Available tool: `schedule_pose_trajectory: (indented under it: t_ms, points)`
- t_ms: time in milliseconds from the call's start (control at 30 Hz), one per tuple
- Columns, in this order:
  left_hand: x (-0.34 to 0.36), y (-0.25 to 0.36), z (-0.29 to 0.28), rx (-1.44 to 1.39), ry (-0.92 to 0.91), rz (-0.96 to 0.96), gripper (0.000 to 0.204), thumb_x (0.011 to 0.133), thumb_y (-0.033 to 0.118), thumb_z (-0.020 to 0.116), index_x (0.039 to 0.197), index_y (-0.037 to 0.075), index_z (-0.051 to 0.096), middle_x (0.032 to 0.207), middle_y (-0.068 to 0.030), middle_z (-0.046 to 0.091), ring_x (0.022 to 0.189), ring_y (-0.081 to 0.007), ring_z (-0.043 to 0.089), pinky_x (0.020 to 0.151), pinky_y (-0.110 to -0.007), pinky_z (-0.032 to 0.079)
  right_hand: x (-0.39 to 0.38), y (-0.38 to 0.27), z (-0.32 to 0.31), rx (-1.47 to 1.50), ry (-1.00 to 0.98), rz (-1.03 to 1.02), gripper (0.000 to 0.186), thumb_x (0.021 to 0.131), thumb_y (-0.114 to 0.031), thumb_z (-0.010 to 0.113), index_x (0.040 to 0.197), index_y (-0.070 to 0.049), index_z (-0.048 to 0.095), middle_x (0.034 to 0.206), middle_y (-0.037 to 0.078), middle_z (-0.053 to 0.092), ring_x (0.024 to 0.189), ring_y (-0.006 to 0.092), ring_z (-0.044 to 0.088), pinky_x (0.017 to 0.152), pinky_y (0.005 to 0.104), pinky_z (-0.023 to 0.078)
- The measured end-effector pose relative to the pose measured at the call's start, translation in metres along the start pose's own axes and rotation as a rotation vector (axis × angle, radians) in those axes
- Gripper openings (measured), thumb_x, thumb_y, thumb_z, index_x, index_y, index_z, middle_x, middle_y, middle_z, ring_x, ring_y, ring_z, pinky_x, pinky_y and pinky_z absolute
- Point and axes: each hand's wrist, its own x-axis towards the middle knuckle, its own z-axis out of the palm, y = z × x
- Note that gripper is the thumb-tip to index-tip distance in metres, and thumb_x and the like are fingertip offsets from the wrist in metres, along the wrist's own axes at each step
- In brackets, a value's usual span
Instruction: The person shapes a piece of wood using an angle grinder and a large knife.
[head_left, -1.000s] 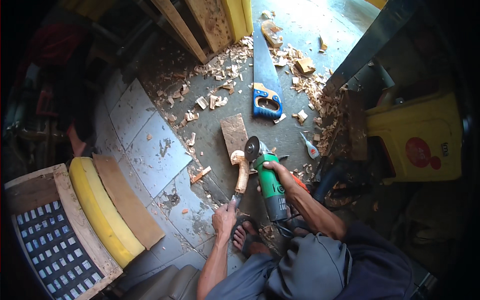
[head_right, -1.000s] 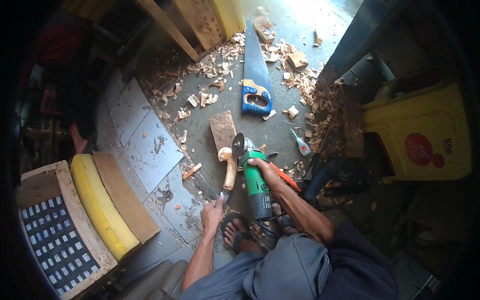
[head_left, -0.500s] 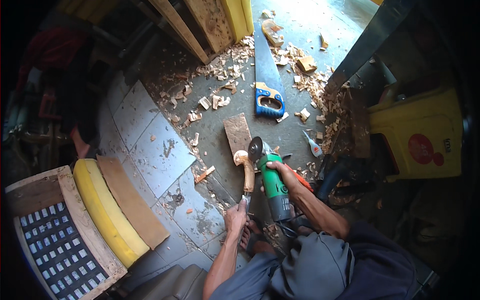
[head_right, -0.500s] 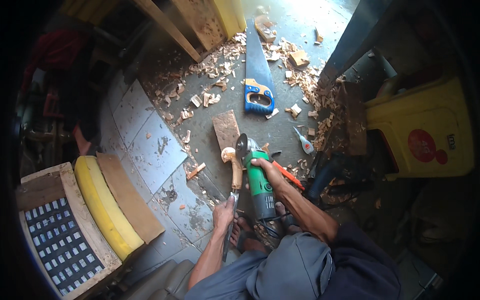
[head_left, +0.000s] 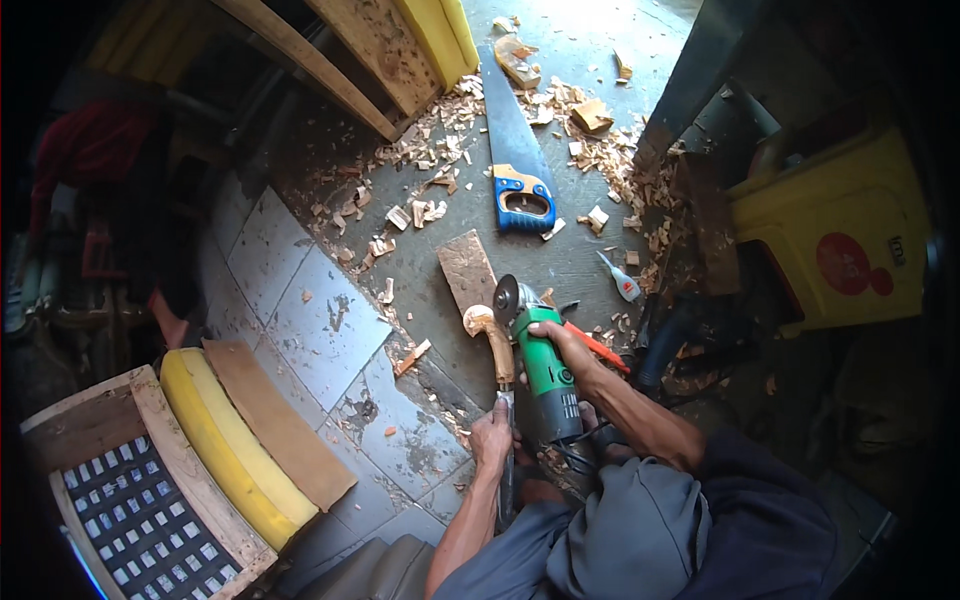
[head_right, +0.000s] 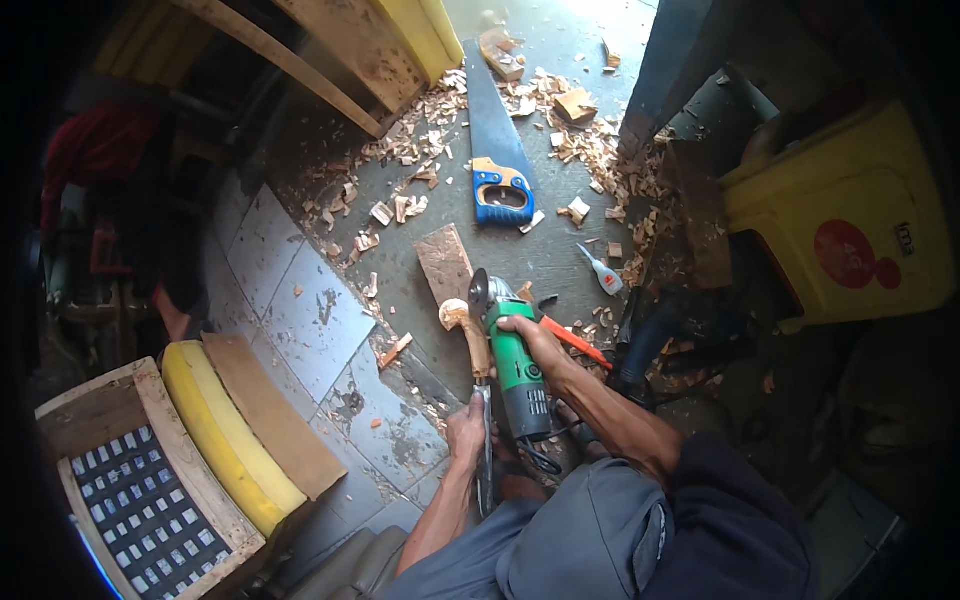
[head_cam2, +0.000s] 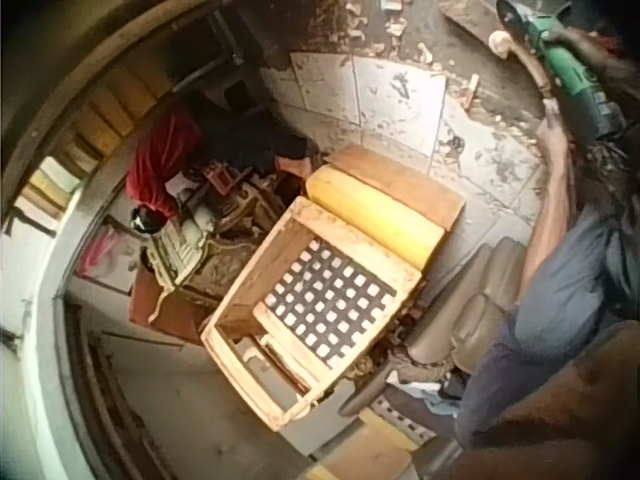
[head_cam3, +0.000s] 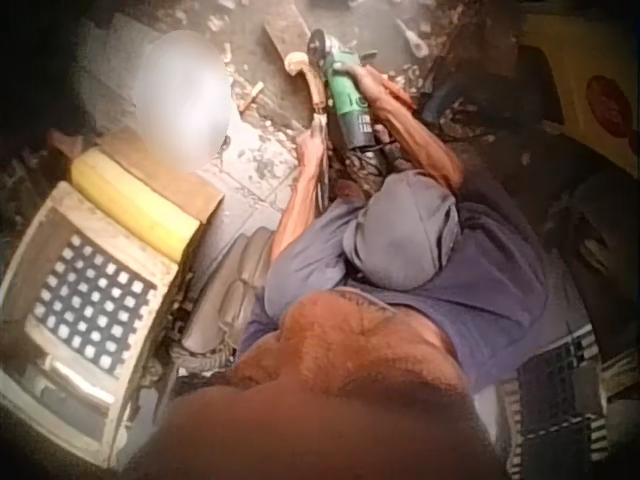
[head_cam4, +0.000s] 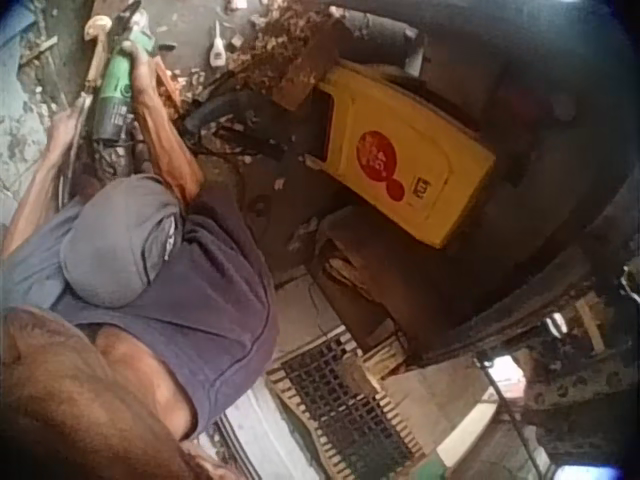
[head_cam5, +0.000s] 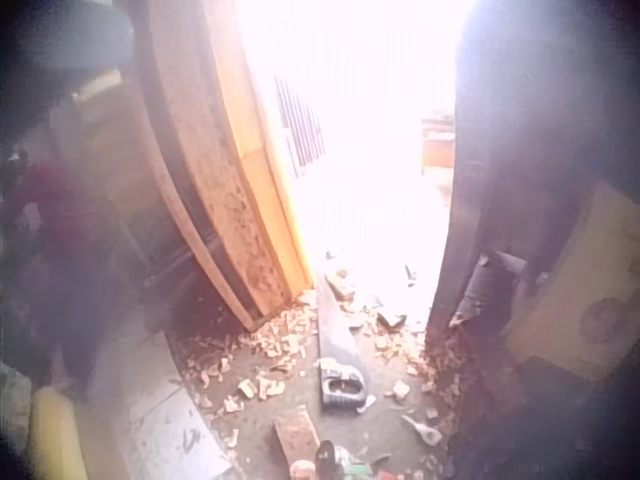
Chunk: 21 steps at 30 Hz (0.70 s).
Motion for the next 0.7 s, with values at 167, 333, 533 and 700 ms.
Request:
schedule_pose_trajectory:
  t_ms: [167,333,533,700]
  points:
    - [0.002,-0.009,0.006,-0.038,0.01,-0.031,0.063,0.103,0.054,0.048,0.085,-0.002,0.073,0.062,-0.0103,0.067,0.05,-0.0215,0.065,0.049,-0.037,0.05,-0.001,0.003,0.005,0.029,-0.005,-0.02,0.047,0.087,-0.042,0.065,0.105,0.002,0.058,0.079,0.015,0.067,0.064,0.028,0.072,0.058,0.0375,0.061]
    - [0.003,0.004,0.008,-0.017,-0.005,-0.007,0.063,0.102,0.055,0.05,0.086,-0.002,0.071,0.064,-0.013,0.067,0.05,-0.0229,0.066,0.049,-0.036,0.051,0.001,0.003,0.003,0.014,0.015,-0.027,0.047,0.086,-0.04,0.065,0.106,0.002,0.058,0.078,0.015,0.066,0.063,0.0276,0.071,0.057,0.0372,0.06]
    - [-0.005,0.009,-0.002,0.073,0.002,-0.029,0.06,0.103,0.053,0.05,0.092,0.0,0.075,0.063,-0.0121,0.069,0.052,-0.0207,0.068,0.05,-0.037,0.052,0.005,0.004,0.006,-0.195,0.04,-0.106,0.048,0.086,-0.042,0.064,0.103,0.003,0.058,0.077,0.014,0.066,0.061,0.0261,0.071,0.055,0.0362,0.059]
    - [-0.004,0.006,-0.008,0.099,0.036,0.005,0.06,0.102,0.053,0.05,0.085,0.001,0.075,0.062,-0.0117,0.069,0.051,-0.0205,0.067,0.053,-0.036,0.052,-0.008,-0.009,0.025,-0.263,0.06,-0.122,0.05,0.084,-0.043,0.065,0.106,0.002,0.06,0.077,0.01,0.063,0.06,0.0202,0.063,0.057,0.0332,0.052]
